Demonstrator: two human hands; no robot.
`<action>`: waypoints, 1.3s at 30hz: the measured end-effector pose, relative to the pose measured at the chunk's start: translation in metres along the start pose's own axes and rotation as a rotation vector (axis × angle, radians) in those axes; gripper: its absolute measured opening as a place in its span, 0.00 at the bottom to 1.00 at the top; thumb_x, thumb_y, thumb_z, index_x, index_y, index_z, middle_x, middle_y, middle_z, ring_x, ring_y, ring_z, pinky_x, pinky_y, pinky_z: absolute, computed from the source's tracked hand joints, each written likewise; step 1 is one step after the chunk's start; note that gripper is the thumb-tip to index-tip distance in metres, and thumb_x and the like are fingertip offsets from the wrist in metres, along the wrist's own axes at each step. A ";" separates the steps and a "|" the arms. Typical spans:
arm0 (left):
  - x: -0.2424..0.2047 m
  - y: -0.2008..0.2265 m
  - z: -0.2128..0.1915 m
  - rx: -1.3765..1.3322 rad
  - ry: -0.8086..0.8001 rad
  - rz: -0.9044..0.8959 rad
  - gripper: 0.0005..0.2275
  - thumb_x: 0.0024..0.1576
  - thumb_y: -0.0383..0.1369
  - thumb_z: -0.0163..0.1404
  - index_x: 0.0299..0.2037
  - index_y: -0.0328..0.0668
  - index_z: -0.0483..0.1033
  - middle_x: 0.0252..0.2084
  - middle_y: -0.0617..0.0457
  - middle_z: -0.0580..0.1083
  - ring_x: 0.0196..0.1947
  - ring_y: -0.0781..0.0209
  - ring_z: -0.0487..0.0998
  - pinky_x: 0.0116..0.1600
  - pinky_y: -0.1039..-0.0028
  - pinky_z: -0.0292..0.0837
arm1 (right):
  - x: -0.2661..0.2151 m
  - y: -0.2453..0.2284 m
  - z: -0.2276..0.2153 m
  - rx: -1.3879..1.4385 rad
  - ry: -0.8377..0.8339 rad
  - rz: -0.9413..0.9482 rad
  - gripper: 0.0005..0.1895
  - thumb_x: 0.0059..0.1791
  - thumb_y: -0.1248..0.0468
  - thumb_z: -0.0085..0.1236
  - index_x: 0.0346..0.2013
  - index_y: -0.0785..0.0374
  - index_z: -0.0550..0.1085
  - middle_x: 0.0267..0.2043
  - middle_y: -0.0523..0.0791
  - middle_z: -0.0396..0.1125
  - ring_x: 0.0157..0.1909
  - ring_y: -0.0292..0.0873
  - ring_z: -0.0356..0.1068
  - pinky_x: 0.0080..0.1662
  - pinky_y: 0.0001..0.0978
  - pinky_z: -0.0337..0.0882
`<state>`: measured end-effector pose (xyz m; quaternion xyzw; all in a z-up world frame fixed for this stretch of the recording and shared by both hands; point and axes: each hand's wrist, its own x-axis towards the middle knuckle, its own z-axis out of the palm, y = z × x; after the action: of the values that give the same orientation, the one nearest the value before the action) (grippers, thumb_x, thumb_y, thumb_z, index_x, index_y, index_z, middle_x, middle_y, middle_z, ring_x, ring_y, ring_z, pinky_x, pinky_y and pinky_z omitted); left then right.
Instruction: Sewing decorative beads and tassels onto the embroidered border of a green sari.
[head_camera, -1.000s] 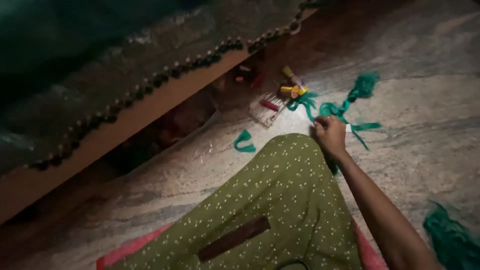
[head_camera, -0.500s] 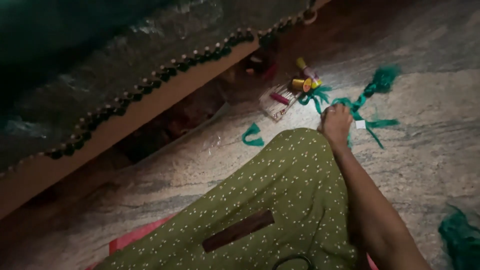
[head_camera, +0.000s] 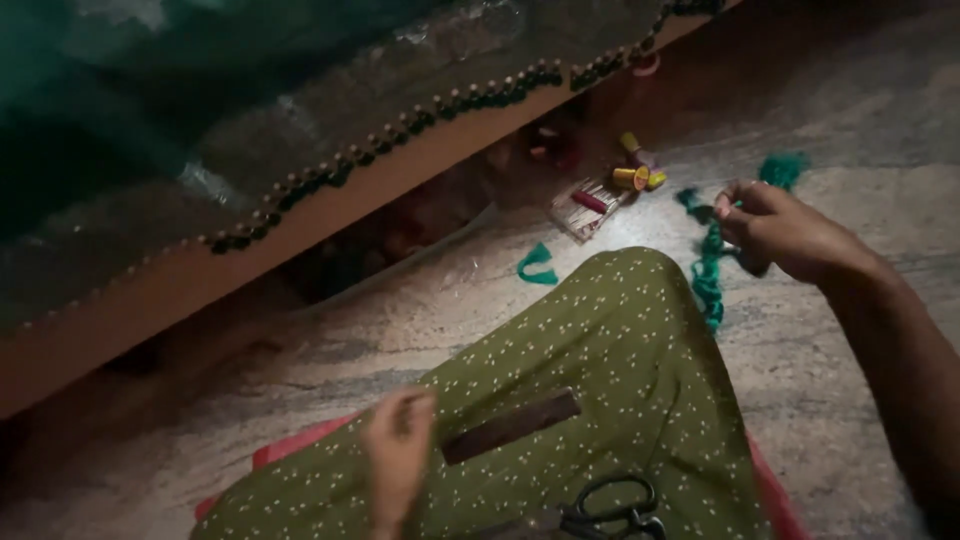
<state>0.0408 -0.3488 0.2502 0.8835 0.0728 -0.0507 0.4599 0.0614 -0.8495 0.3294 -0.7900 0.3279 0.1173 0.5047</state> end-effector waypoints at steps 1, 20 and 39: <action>-0.006 0.030 0.021 -0.066 -0.159 0.104 0.08 0.58 0.32 0.54 0.45 0.40 0.81 0.40 0.51 0.82 0.37 0.61 0.82 0.42 0.71 0.80 | -0.027 -0.024 0.004 -0.048 -0.017 0.002 0.18 0.60 0.55 0.44 0.55 0.67 0.68 0.37 0.49 0.62 0.32 0.45 0.57 0.36 0.42 0.63; -0.051 0.084 0.076 -0.916 -0.807 0.414 0.14 0.66 0.32 0.52 0.59 0.35 0.72 0.45 0.59 0.78 0.39 0.73 0.73 0.43 0.80 0.69 | -0.161 -0.103 0.098 0.076 -0.463 -0.278 0.05 0.55 0.61 0.45 0.38 0.57 0.66 0.22 0.38 0.54 0.22 0.34 0.49 0.26 0.28 0.52; -0.048 -0.046 -0.017 -0.830 -0.622 0.049 0.13 0.69 0.40 0.44 0.33 0.43 0.72 0.24 0.66 0.61 0.23 0.78 0.57 0.29 0.83 0.51 | -0.102 -0.036 0.123 0.060 -0.521 -0.120 0.07 0.56 0.59 0.46 0.39 0.60 0.68 0.25 0.39 0.53 0.23 0.34 0.47 0.25 0.28 0.49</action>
<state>-0.0142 -0.3124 0.2303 0.5713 -0.0739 -0.2670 0.7726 0.0253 -0.6915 0.3513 -0.7359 0.1430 0.2768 0.6011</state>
